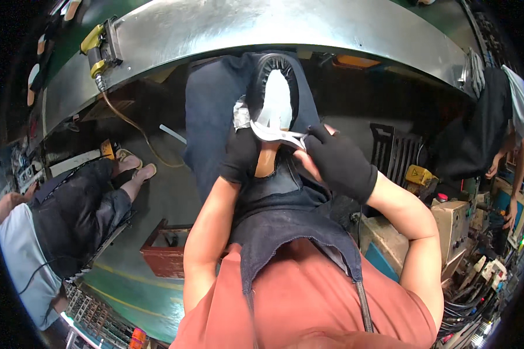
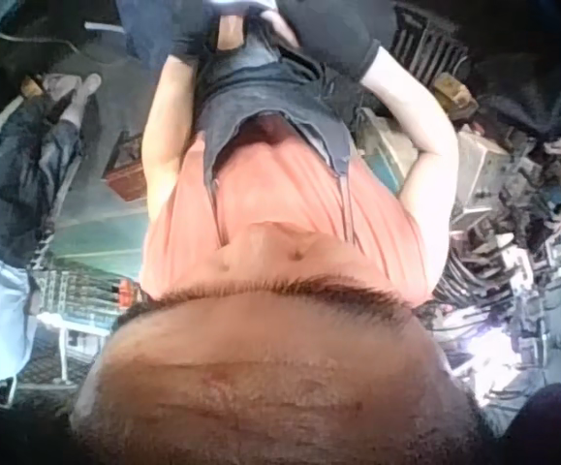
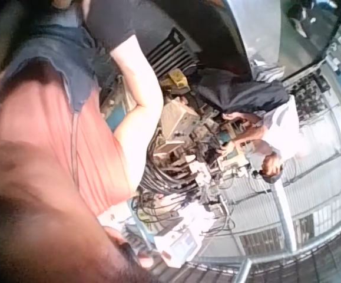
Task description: The person uses a metal scraper tool to remove material from the sole of a black shoe held on their lap. They repeatedly scrape the sole, rotate the shoe to access different areas, and place the shoe on a nearby metal table before picking it up again to continue the process.
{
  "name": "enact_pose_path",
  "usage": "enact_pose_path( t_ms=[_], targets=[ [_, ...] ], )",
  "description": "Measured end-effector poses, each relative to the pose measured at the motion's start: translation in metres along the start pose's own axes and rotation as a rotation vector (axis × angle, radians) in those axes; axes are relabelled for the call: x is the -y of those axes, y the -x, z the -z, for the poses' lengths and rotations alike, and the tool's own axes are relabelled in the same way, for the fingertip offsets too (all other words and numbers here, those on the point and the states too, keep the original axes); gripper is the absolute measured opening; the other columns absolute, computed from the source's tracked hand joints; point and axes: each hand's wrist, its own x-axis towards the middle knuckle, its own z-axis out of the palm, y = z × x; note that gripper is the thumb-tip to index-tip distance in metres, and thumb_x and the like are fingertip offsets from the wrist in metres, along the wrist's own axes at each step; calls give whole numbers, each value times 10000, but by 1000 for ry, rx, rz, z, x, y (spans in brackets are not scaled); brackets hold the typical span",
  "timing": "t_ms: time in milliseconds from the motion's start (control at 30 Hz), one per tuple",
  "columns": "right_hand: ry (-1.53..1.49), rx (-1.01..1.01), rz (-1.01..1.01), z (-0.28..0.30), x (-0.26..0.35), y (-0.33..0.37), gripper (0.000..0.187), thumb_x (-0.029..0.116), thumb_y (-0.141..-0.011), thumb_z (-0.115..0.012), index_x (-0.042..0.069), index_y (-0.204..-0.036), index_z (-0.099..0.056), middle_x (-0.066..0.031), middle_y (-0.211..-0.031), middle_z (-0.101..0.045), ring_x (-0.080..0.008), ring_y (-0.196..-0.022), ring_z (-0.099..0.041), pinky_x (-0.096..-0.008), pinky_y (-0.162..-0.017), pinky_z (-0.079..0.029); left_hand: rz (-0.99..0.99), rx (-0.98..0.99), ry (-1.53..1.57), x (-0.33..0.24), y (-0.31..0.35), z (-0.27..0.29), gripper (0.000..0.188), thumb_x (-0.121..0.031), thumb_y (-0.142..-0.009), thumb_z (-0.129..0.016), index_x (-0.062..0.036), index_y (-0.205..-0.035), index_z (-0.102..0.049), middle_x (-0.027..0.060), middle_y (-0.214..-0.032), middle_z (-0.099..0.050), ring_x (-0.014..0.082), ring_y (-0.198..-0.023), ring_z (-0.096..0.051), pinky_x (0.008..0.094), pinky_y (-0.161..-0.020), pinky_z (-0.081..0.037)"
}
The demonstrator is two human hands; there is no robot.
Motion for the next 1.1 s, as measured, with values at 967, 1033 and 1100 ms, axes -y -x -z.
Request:
enact_pose_path(
  t_ms=[967, 1033, 1100],
  targets=[
    [209, 48, 183, 3, -10, 24, 294, 348, -908, -604, 67, -823, -592, -158, -715, -575, -336, -585, -562, -400, -552, -471, -445, 329, -711, -37, 23, 8, 1220, -279, -625, -888, 15, -1478, -66, 212, -1467, -320, 320, -1358, -337, 387, -1138, -242],
    [-35, 1, -48, -26, -26, 44, 355, 373, -949, -539, 53, -811, -603, -139, -711, -592, -283, -562, -581, -375, -548, -472, -497, 302, -697, -41, 25, 4, 1205, -253, -634, -881, 33, -1468, -60, 209, -1447, -326, 308, -1344, -349, 387, -1116, -275],
    [-401, -126, -390, -64, -31, 57, 402, 387, -980, -489, 41, -815, -609, -116, -703, -598, -227, -549, -582, -349, -549, -464, -490, 265, -579, -44, 27, -2, 1234, -249, -617, -880, 18, -1489, -49, 207, -1510, -238, 298, -1400, -246, 380, -1148, -197]
  ],
)
